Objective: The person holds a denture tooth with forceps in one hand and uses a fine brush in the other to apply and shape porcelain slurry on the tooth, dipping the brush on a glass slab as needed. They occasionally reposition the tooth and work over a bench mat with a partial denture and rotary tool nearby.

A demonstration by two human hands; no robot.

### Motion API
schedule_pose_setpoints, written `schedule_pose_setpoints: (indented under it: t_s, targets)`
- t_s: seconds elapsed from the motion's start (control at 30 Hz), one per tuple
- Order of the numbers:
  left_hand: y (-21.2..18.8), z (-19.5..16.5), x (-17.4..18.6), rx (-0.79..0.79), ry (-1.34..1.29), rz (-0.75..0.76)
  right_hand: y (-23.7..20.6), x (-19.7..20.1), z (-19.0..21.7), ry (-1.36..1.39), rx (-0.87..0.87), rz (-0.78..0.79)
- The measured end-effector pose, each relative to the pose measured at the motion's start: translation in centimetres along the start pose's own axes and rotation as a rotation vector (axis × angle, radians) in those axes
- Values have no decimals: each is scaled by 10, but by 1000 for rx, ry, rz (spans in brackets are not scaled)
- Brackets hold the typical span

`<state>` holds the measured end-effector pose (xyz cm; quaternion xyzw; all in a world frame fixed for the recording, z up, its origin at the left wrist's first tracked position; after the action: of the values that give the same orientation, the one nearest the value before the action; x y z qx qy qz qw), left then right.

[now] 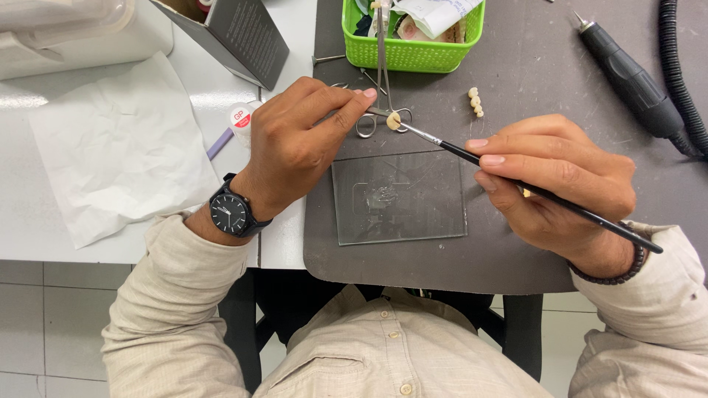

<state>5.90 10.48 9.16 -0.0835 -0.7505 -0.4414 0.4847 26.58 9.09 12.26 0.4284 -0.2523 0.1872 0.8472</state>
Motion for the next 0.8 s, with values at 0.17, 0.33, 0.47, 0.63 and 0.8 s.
schedule_pose_setpoints:
  t_s: [0.17,0.33,0.47,0.63,0.8]
  targets:
    - [-1,0,0,-4,-5,6,-2,1,-2,-4,2,-18]
    - [0,-1,0,-6,1,7,-6,2,-3,-10,2,-25]
    - [-1,-1,0,-9,-2,5,-7,1,-4,13,0,-12]
    - [-3,0,-1,-2,-8,1,-7,0,-3,11,-7,-11]
    - [-3,0,-3,-7,8,6,-5,1,-3,6,10,-23]
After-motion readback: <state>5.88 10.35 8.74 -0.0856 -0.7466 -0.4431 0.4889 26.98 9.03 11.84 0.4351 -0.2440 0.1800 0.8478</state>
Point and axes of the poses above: each hand's wrist, its own y-axis towards the middle knuckle, its own x-axis out of the back of the hand, z = x × y, the point moved 10 cm from there along y, towards the middle knuckle, and after that the axes turned 5 degrees about z, right-handed, at the moved point
